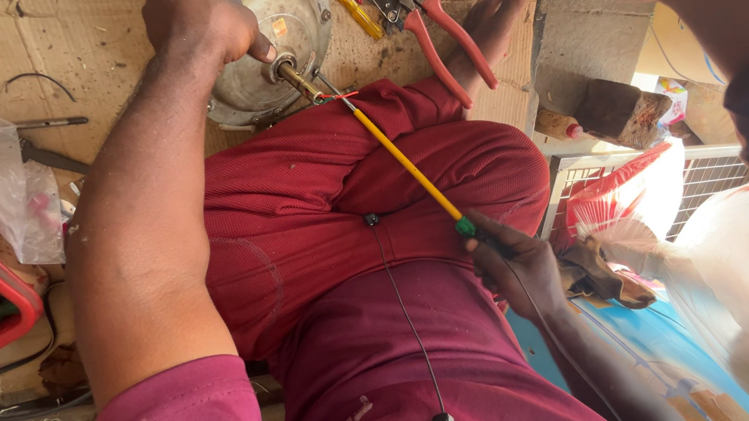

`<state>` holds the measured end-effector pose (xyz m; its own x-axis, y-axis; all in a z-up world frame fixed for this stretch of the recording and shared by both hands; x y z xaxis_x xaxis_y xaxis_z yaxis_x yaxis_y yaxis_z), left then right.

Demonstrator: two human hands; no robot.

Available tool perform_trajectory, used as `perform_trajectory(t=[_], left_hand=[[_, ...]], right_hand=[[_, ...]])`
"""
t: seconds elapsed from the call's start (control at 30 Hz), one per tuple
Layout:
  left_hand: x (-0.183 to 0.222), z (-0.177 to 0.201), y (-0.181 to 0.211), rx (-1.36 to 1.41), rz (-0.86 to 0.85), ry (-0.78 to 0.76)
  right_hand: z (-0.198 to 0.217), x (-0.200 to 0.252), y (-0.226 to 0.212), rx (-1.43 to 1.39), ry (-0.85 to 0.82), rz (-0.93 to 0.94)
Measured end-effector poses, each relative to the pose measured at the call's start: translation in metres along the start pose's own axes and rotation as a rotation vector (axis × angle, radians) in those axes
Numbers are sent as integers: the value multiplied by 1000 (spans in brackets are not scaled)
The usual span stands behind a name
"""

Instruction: The person is repairing a fan motor by connecting wires and attaching a capacitor. They use a screwdriver to tighten connections and handle the motor housing and wires throughout the process.

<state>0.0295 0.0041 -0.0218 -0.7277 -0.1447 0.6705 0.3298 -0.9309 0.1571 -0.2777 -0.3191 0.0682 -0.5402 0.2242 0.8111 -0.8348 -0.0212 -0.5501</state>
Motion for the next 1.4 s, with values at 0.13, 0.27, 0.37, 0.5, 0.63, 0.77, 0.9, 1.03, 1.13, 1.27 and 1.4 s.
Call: perform_trajectory(t=[0.13, 0.27, 0.37, 0.5, 0.63, 0.77, 0.9, 1.03, 1.13, 1.27, 1.4], left_hand=[[3, 5, 3, 12, 12, 9], [3, 8, 5, 23, 28, 23], [-1, 4, 4, -42, 28, -4], [-12, -4, 5, -112, 97, -58], [-19, -16, 9, -136, 68, 45], [-28, -27, 6, -168, 65, 61], [-41, -34, -1, -213, 83, -12], [-52, -42, -4, -239, 97, -31], [-58, -46, -5, -251, 96, -40], [-63, -52, -13, -253, 109, -55], [-64, -64, -21, -269, 125, -84]], right_hand=[[10, -2, -28, 246, -86, 287], [17, 6, -51, 492, -6, 540], [14, 6, -54, 412, -105, 468], [8, -2, -60, 713, -130, 351], [-4, -4, -62, 828, -223, 69], [-17, 1, -75, 1040, -220, -64], [-24, 2, -89, 1189, -239, -112], [-23, 0, -106, 1162, -259, -80], [-30, 0, -122, 899, -364, -33], [-44, -1, -125, 640, -462, -395], [-54, -3, -127, 561, -471, -533]])
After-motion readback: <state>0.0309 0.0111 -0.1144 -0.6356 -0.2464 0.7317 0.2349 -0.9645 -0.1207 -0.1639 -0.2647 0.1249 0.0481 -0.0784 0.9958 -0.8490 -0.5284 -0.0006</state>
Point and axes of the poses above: each hand's wrist, its own x-axis away from the middle knuckle, its own z-axis out of the back of the hand, y = z × x, the point moved 4 cm from there along -x, towards the middle knuckle, and after that the axes turned 14 degrees about -x, right-handed, at the moved point
